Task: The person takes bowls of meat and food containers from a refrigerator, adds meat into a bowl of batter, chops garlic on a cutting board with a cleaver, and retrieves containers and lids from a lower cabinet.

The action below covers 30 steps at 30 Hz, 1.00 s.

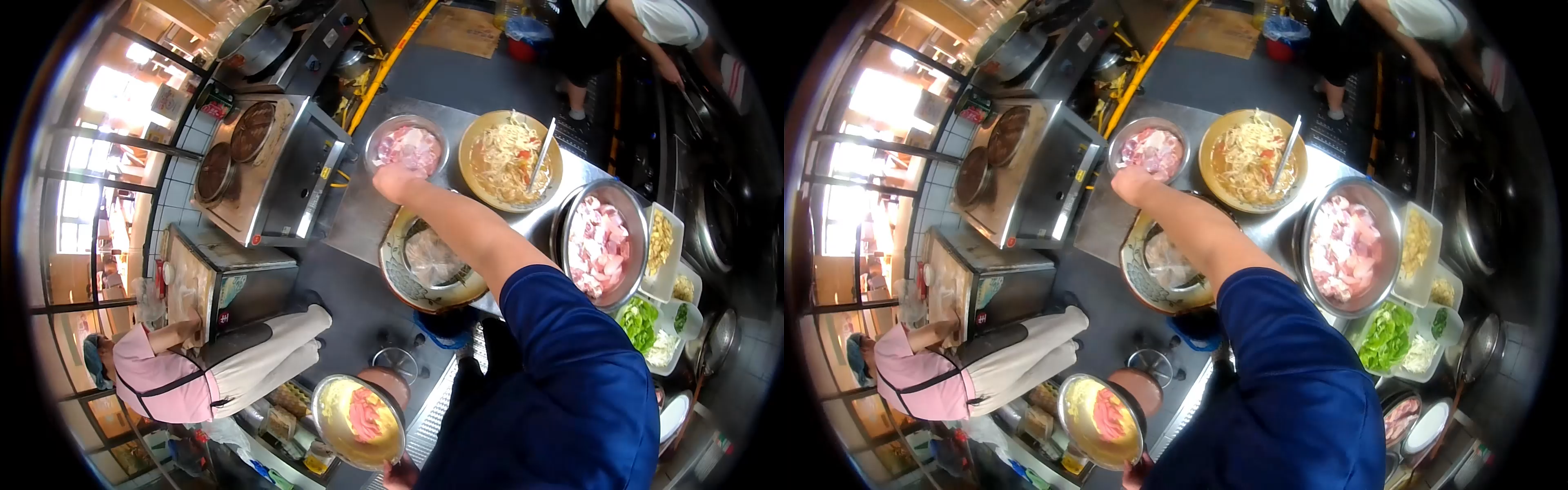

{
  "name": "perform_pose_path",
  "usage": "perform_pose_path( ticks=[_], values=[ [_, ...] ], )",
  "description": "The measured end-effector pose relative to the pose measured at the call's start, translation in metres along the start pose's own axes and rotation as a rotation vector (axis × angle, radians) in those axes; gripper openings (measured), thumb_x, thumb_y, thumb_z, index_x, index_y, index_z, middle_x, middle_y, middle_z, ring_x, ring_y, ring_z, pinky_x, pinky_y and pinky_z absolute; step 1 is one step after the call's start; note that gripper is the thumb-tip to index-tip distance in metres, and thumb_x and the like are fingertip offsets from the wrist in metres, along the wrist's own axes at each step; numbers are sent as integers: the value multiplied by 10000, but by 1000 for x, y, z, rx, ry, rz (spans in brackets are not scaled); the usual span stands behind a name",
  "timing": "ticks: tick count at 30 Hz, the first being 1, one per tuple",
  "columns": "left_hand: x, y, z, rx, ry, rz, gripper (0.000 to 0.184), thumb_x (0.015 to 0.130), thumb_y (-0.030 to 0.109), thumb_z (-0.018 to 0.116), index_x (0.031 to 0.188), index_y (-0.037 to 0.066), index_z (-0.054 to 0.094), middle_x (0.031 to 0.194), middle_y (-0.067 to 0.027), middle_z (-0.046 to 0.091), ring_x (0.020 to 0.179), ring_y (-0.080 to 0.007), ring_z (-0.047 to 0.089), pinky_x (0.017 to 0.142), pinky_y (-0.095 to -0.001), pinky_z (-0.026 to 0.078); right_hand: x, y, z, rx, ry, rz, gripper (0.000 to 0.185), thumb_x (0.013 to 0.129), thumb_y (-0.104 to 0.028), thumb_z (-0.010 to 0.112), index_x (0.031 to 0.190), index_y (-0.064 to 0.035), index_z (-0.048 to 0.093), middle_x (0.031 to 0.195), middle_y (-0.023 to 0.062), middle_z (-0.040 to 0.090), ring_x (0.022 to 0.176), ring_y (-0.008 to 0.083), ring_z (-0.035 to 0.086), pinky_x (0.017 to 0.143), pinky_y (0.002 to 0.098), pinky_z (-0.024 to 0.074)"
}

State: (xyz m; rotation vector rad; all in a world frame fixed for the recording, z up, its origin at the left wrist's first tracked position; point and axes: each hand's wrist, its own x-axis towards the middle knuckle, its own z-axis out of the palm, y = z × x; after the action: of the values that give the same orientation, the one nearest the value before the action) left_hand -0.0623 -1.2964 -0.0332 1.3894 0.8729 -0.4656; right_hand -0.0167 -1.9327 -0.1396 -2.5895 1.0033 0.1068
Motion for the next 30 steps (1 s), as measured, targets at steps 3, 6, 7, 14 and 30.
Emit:
perform_pose_path(
  ticks=[3, 6, 7, 14, 30],
  values=[
    [-2, -5, -5, -71, 25, 4, 398, 919, 136, 603, 1298, 20, 565, 1343, -130, 615, 1239, -295, 556, 1095, -470, 434, 33, 16, 14, -80, 75, -69, 225, 865, -83, 613, 1006, -35, 782, 1058, 175, 752, 998, 359, 731, 872, 463, 588],
    [12, -15, -27, -187, 34, 11, 377, 890, 111, 649, 1247, 1, 602, 1304, -147, 637, 1194, -319, 583, 1075, -499, 449, 46, 24, 8, -83, 105, -20, 220, 868, -96, 615, 998, -29, 780, 1070, 184, 748, 1009, 346, 731, 862, 445, 594],
    [7, -15, -21, -150, 50, 23, 379, 900, 143, 644, 1251, 8, 605, 1294, -145, 644, 1179, -319, 592, 1075, -502, 451, 52, 27, 9, -89, 120, -2, 219, 868, -99, 616, 995, -28, 779, 1071, 185, 747, 1009, 347, 731, 862, 441, 595],
    [86, -37, -81, -29, -308, 105, 440, 976, 186, 581, 1360, -25, 549, 1399, -147, 595, 1282, -286, 557, 1131, -455, 401, 35, 36, 2, 80, 445, 197, 248, 933, -255, 668, 1047, -49, 743, 982, 174, 728, 921, 358, 708, 816, 476, 556],
    [91, 21, -45, -52, -608, -33, 494, 985, 147, 591, 1443, -5, 484, 1442, -148, 571, 1329, -288, 538, 1145, -462, 394, -300, -32, 171, 1747, 549, 889, 457, 1028, -201, 521, 1445, -101, 364, 1172, 152, 615, 823, 230, 682, 666, 385, 619]
  ],
)
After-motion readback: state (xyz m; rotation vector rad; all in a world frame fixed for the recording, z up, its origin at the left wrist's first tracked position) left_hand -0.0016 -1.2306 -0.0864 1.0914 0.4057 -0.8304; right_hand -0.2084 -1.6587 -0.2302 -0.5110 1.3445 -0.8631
